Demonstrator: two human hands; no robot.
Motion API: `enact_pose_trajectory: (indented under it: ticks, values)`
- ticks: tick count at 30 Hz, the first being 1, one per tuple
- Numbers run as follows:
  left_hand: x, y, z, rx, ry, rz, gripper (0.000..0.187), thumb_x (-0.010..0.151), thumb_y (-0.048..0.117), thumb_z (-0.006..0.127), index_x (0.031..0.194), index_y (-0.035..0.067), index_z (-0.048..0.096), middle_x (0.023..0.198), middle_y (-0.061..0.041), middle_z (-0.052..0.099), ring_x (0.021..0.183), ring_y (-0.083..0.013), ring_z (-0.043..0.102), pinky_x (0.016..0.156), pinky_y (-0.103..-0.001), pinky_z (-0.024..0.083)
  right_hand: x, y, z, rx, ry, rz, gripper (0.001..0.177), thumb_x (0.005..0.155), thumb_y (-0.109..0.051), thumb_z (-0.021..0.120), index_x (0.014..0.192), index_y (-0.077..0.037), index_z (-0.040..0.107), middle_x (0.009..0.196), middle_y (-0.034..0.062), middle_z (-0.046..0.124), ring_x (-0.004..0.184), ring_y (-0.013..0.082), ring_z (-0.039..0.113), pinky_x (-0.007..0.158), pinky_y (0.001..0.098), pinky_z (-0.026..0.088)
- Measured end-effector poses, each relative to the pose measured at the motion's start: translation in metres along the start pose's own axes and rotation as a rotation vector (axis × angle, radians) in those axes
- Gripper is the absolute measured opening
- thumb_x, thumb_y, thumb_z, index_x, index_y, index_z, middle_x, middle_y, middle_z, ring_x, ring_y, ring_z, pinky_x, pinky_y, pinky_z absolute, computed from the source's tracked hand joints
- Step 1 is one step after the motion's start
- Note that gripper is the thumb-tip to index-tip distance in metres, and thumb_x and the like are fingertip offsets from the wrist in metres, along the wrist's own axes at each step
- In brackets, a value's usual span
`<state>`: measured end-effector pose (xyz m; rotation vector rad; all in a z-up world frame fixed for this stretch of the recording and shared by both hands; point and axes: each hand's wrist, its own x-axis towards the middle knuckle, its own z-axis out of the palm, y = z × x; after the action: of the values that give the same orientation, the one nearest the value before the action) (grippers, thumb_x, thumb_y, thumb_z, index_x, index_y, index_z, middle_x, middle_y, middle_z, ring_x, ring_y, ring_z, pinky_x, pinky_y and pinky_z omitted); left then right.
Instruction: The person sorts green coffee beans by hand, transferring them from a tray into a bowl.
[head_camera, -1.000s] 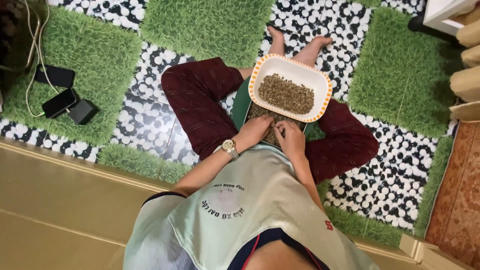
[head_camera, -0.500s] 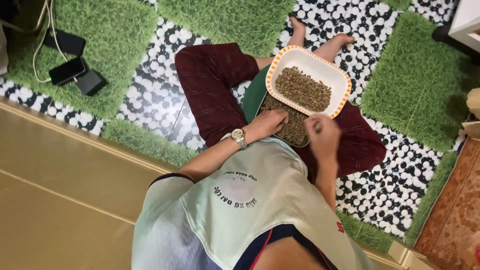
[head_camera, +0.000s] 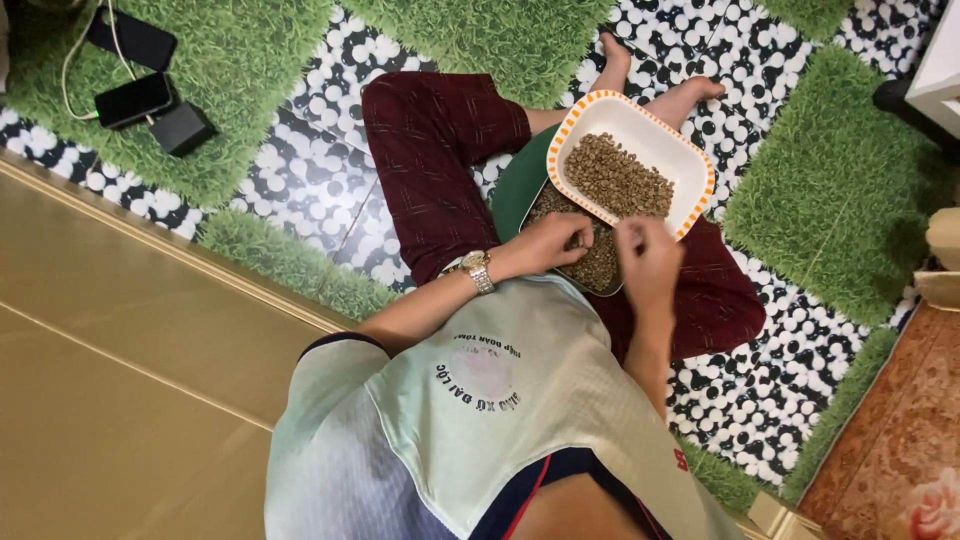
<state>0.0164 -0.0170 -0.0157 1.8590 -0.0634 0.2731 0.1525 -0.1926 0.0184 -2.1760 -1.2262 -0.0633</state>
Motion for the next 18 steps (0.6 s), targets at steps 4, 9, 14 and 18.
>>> enact_pose_trajectory:
  ticks: [4, 9, 14, 18]
  values:
    - [0.005, 0.025, -0.012, 0.032, 0.040, 0.032, 0.016, 0.087, 0.002, 0.068, 0.098, 0.009, 0.058, 0.089, -0.011, 0.063, 0.090, -0.0342, 0.068, 0.072, -0.045, 0.056, -0.030, -0.016, 0.023, 0.290, -0.111, 0.127, 0.028, 0.108, -0.029, 0.063, 0.096, -0.007, 0.074, 0.078, 0.0139, 0.066, 0.064, 0.0305, 0.062, 0.064, 0.0402, 0.049]
    - [0.010, 0.036, -0.015, 0.077, 0.072, 0.100, 0.014, 0.092, -0.001, 0.063, 0.096, 0.010, 0.055, 0.087, -0.010, 0.058, 0.083, -0.0338, 0.065, 0.069, -0.046, 0.055, -0.027, -0.019, 0.022, 0.411, -0.116, 0.183, 0.038, 0.115, -0.029, 0.052, 0.097, -0.008, 0.078, 0.077, 0.0101, 0.067, 0.055, 0.0206, 0.055, 0.057, 0.0357, 0.046]
    - [0.026, 0.041, -0.019, 0.245, 0.094, 0.175, 0.018, 0.092, 0.004, 0.067, 0.090, 0.010, 0.050, 0.081, -0.010, 0.049, 0.078, -0.0378, 0.062, 0.064, -0.044, 0.052, -0.015, -0.015, 0.011, 0.358, -0.100, 0.127, 0.033, 0.113, -0.023, 0.056, 0.093, -0.005, 0.074, 0.079, 0.0112, 0.070, 0.062, 0.0268, 0.062, 0.060, 0.0380, 0.048]
    - [0.054, 0.032, -0.013, 0.388, 0.085, 0.243, 0.023, 0.090, 0.005, 0.070, 0.087, 0.010, 0.048, 0.080, -0.005, 0.047, 0.076, -0.0321, 0.062, 0.065, -0.040, 0.052, 0.000, -0.012, -0.001, 0.260, -0.051, 0.072, 0.032, 0.114, -0.018, 0.055, 0.090, -0.004, 0.072, 0.077, 0.0108, 0.069, 0.066, 0.0281, 0.062, 0.066, 0.0382, 0.049]
